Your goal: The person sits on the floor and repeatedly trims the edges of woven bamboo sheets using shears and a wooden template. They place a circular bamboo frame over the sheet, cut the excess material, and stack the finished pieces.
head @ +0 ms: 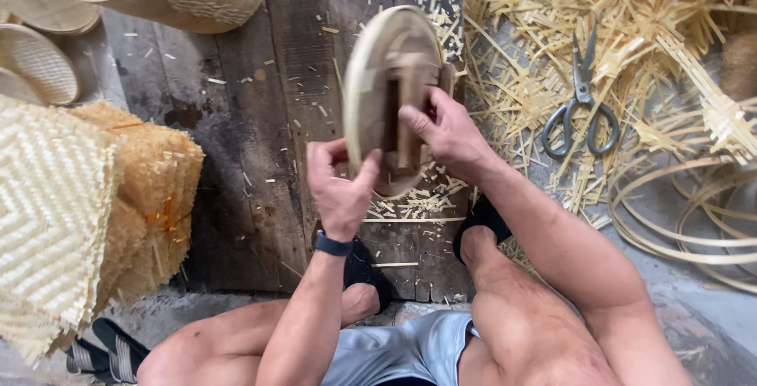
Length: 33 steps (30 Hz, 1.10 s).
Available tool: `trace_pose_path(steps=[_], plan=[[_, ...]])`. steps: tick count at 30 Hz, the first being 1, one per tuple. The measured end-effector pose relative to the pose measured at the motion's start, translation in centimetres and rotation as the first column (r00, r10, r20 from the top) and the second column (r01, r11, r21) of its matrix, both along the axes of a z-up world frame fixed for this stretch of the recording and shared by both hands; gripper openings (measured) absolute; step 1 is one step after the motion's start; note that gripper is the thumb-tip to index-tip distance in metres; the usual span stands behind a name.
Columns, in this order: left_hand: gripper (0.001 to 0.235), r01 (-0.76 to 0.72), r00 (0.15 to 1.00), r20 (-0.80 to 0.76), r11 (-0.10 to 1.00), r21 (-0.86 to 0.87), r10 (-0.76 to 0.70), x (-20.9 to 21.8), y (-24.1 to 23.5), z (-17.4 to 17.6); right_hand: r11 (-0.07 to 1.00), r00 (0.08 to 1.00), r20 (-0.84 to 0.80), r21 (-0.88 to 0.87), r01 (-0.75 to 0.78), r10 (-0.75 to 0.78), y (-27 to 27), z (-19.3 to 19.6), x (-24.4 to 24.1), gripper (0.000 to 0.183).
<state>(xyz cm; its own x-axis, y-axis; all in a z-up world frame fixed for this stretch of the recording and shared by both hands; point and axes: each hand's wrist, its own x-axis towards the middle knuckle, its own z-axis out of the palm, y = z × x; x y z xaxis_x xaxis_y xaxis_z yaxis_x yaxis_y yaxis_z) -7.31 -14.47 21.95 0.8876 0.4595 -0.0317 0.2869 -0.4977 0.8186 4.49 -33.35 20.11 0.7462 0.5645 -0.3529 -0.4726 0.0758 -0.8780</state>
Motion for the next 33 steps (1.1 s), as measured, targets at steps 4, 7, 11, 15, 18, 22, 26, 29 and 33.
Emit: trace_pose_path(steps=[4, 7, 11, 15, 18, 22, 26, 29, 33], plan=[[0.061, 0.204, 0.957, 0.236, 0.97, -0.134, -0.169, 1.7, -2.3, 2.8, 0.903, 0.857, -0.428, 0.176, 0.391, -0.288, 1.4, 0.6, -0.4, 0.056], [0.071, 0.28, 0.943, 0.233, 0.944, -0.173, -0.237, 2.3, -2.7, 2.3, 0.841, 0.844, -0.452, 0.301, 0.45, -0.289, 0.3, -1.2, -1.4, 0.046], [0.07, 0.344, 0.904, 0.27, 0.939, 0.005, -0.332, 3.7, -2.8, 0.2, 0.802, 0.829, -0.428, 0.312, 0.51, -0.36, -4.4, -3.6, -1.7, 0.041], [0.082, 0.062, 0.983, 0.183, 0.983, -0.174, -0.029, 6.3, 0.5, -1.5, 0.818, 0.777, -0.439, 0.144, 0.557, -0.452, -9.2, -4.2, -4.2, 0.083], [0.078, -0.086, 0.982, 0.16, 0.994, -0.069, 0.097, 8.1, 5.3, -1.7, 0.776, 0.791, -0.285, 0.193, 0.6, -0.541, -11.5, -5.3, -6.5, 0.089], [0.078, -0.19, 0.967, 0.144, 0.972, -0.137, 0.21, 8.0, 11.1, 0.3, 0.766, 0.785, -0.455, 0.285, 0.576, -0.421, -9.8, -8.7, -8.1, 0.09], [0.068, -0.094, 0.976, 0.147, 0.919, -0.384, 0.161, 8.1, 13.6, 2.1, 0.803, 0.794, -0.565, 0.354, 0.479, -0.225, -6.0, -11.1, -7.5, 0.086], [0.061, -0.125, 0.988, 0.033, 0.907, -0.401, 0.15, 7.8, 14.2, 1.4, 0.874, 0.79, -0.598, 0.303, 0.379, -0.135, -5.2, -11.1, -7.9, 0.079], [0.056, -0.221, 0.971, -0.162, 0.912, -0.345, 0.174, 7.1, 13.4, -3.3, 0.965, 0.854, -0.505, 0.139, 0.222, -0.124, -7.0, -11.7, -8.8, 0.076]])
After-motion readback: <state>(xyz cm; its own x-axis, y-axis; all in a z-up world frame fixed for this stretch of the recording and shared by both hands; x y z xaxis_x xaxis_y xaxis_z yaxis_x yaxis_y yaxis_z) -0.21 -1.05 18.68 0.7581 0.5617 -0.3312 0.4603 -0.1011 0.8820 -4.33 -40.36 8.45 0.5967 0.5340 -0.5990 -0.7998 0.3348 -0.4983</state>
